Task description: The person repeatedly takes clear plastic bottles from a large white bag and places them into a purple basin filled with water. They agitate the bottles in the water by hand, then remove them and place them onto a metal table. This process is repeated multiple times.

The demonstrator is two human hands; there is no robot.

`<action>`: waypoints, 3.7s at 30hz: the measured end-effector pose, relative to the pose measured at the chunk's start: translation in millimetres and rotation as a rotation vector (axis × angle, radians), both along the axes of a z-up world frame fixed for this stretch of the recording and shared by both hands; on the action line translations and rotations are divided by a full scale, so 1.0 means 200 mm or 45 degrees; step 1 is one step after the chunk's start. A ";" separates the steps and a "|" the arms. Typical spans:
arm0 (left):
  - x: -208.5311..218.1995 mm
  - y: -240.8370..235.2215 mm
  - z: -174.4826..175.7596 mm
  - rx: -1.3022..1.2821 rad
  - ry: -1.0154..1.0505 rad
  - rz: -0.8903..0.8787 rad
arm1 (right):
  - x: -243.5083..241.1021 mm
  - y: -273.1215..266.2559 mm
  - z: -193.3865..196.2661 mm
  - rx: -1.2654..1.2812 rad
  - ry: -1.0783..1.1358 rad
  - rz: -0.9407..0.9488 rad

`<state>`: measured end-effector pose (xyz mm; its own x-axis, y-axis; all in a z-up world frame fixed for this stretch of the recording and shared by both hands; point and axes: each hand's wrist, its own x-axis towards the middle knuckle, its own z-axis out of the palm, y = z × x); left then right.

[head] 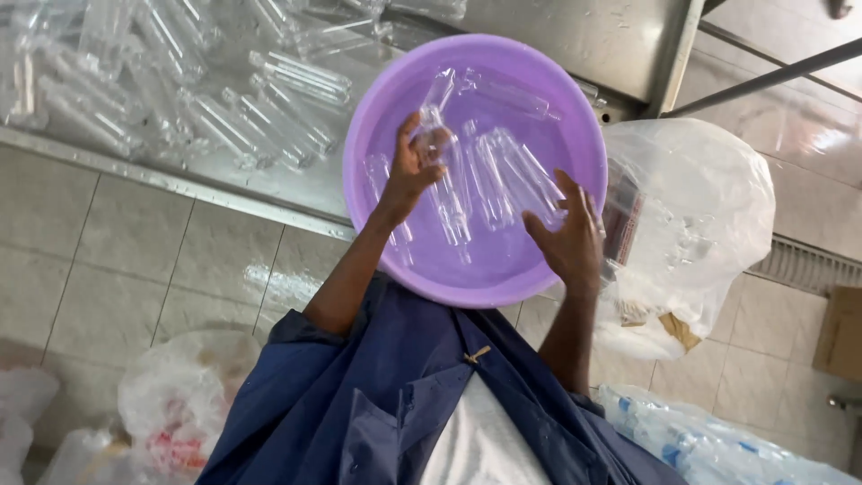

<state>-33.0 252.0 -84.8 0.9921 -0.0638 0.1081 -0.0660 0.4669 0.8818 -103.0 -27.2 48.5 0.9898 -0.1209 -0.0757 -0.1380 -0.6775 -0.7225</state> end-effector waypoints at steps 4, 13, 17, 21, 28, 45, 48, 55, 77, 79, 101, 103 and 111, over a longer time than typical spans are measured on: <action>0.02 0.04 0.09 0.202 -0.136 -0.139 | -0.07 0.17 0.43 -0.412 -0.171 0.234; 0.15 -0.13 -0.04 0.350 0.154 -0.063 | 0.37 0.44 -0.38 -0.222 -0.721 0.116; 0.13 -0.29 -0.35 0.871 0.224 0.098 | 0.35 0.36 -1.39 -0.081 -0.504 -0.410; 0.12 -0.32 -0.59 1.072 0.367 0.059 | 0.35 0.46 -1.34 -0.122 -0.150 -0.346; 0.25 -0.38 -0.64 1.288 0.410 0.137 | 0.56 0.40 -1.25 -0.142 0.696 -0.279; 0.29 -0.39 -0.77 1.366 0.089 0.426 | 0.67 0.42 -1.12 0.141 0.178 -0.499; 0.31 -0.40 -0.80 1.348 -0.029 0.453 | 0.67 0.41 -1.15 0.109 0.075 -0.489; 0.38 -0.47 -1.18 1.836 0.022 0.569 | 0.77 0.33 -1.50 -0.167 -0.008 -0.381; 0.43 -0.42 -0.85 1.223 0.520 -0.100 | 0.56 0.35 -0.86 0.082 0.443 -0.003; 0.43 -0.39 -0.77 0.704 0.314 -0.053 | 0.69 0.30 -1.07 0.290 0.319 -0.059; 0.24 -0.54 -0.10 0.788 -0.507 0.835 | 0.55 0.21 -0.80 0.658 -0.690 -0.019; 0.49 -0.53 -0.05 0.826 -0.833 1.054 | 0.84 0.22 -0.93 0.789 -0.882 -0.095; 0.26 -0.39 -0.29 0.865 -0.464 0.594 | 0.60 0.30 -1.01 0.458 -0.560 0.010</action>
<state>19.9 174.0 -143.2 0.8446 0.1718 0.5070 -0.4479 -0.2919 0.8451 17.4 33.0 -153.0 0.9382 -0.1563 0.3089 0.2322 -0.3776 -0.8964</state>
